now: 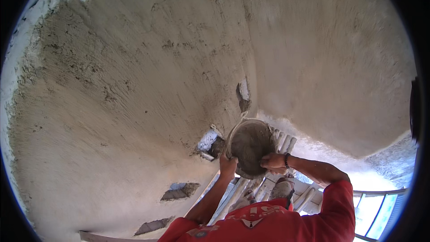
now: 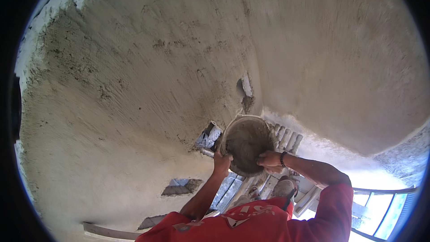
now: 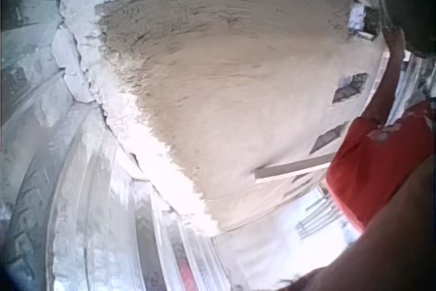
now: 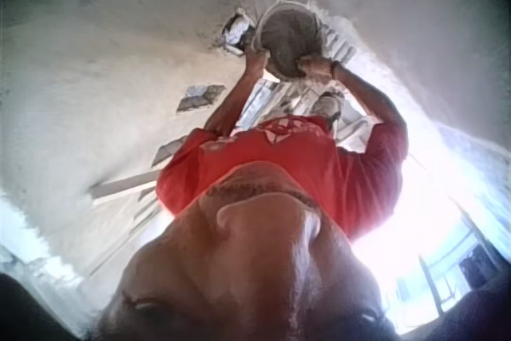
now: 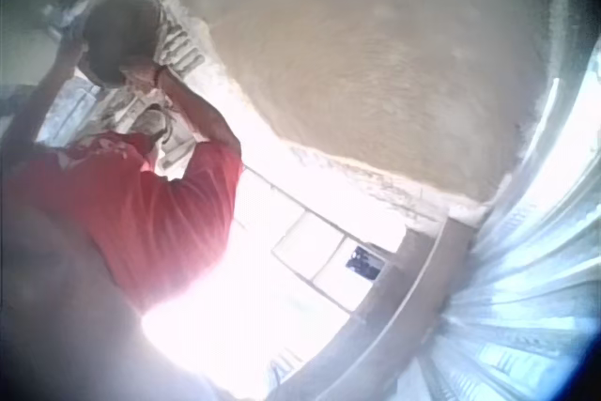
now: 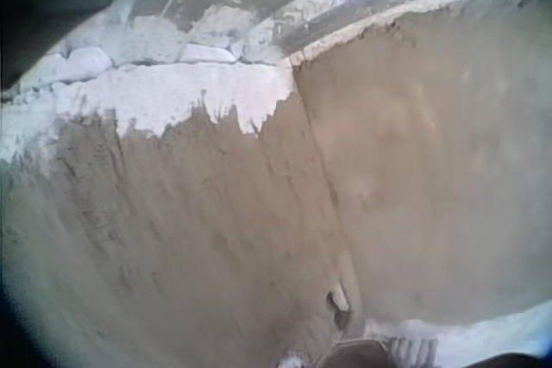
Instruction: The person applies plaster to a wall using a trowel and then smooths it using a long wooden leveling board.
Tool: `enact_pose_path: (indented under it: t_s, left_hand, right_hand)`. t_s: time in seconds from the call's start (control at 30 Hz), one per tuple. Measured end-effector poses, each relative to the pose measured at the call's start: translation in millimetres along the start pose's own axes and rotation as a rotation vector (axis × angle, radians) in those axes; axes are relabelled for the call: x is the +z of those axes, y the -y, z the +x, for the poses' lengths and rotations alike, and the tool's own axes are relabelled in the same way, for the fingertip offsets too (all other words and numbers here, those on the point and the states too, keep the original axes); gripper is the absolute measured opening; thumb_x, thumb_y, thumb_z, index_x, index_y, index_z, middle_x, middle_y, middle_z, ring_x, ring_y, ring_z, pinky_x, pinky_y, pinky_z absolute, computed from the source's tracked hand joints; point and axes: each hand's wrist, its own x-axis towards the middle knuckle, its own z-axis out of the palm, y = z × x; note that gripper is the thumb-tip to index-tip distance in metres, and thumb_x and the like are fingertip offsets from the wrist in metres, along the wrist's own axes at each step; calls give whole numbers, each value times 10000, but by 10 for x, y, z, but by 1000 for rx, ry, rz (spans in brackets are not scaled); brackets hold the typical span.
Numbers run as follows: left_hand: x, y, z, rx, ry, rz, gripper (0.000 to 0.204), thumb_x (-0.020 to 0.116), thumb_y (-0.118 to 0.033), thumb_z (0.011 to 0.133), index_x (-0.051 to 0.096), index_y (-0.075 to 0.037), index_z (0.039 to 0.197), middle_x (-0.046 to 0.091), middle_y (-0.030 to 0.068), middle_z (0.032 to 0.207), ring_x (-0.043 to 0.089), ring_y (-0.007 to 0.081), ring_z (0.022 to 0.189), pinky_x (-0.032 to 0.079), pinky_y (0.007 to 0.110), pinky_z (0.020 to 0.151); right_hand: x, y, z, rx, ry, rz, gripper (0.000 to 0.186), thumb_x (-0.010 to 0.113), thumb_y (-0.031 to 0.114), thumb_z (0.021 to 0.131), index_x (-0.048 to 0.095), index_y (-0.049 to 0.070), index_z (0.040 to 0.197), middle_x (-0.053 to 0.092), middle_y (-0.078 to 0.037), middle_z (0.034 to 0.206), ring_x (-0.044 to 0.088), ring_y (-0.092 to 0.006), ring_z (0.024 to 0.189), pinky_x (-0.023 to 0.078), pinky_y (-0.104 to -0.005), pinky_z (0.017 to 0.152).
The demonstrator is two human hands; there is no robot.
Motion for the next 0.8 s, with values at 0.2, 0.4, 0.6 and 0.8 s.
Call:
enact_pose_path:
  t_s: [0.2, 0.4, 0.6, 0.8]
  left_hand:
    - [-9, -131, 60, -60, -124, -42, 705, 483, 108, 537, 449, 9, 1234, 570, 85, 1099, 545, 216, 978, 459, 317, 815]
    - [-58, -291, 76, -83, -118, -120, 674, 473, 102, 557, 459, -4, 1222, 575, 85, 1079, 552, 211, 950, 454, 311, 818]
    - [-69, -376, 111, -56, -142, -250, 646, 482, 95, 545, 489, -6, 1182, 583, 82, 1057, 549, 207, 932, 442, 304, 816]
    - [-172, -271, 155, -57, -206, -176, 662, 490, 90, 526, 491, -8, 1181, 582, 83, 1055, 546, 228, 939, 439, 316, 807]
  right_hand:
    - [262, 183, -277, -188, 73, 478, 225, 550, 320, 869, 516, 109, 938, 546, -57, 650, 542, -142, 481, 442, -281, 404]
    - [335, 263, -413, -351, 27, 691, 191, 540, 226, 884, 505, 71, 990, 523, -60, 633, 514, -139, 445, 424, -270, 392]
    - [416, 479, -744, -287, -18, 803, 239, 448, 188, 923, 461, 50, 1119, 515, -73, 645, 499, -155, 440, 411, -269, 393]
    - [390, 869, -1149, -571, -80, 998, 340, 439, 185, 839, 450, 22, 1137, 525, -95, 690, 504, -173, 484, 429, -273, 421]
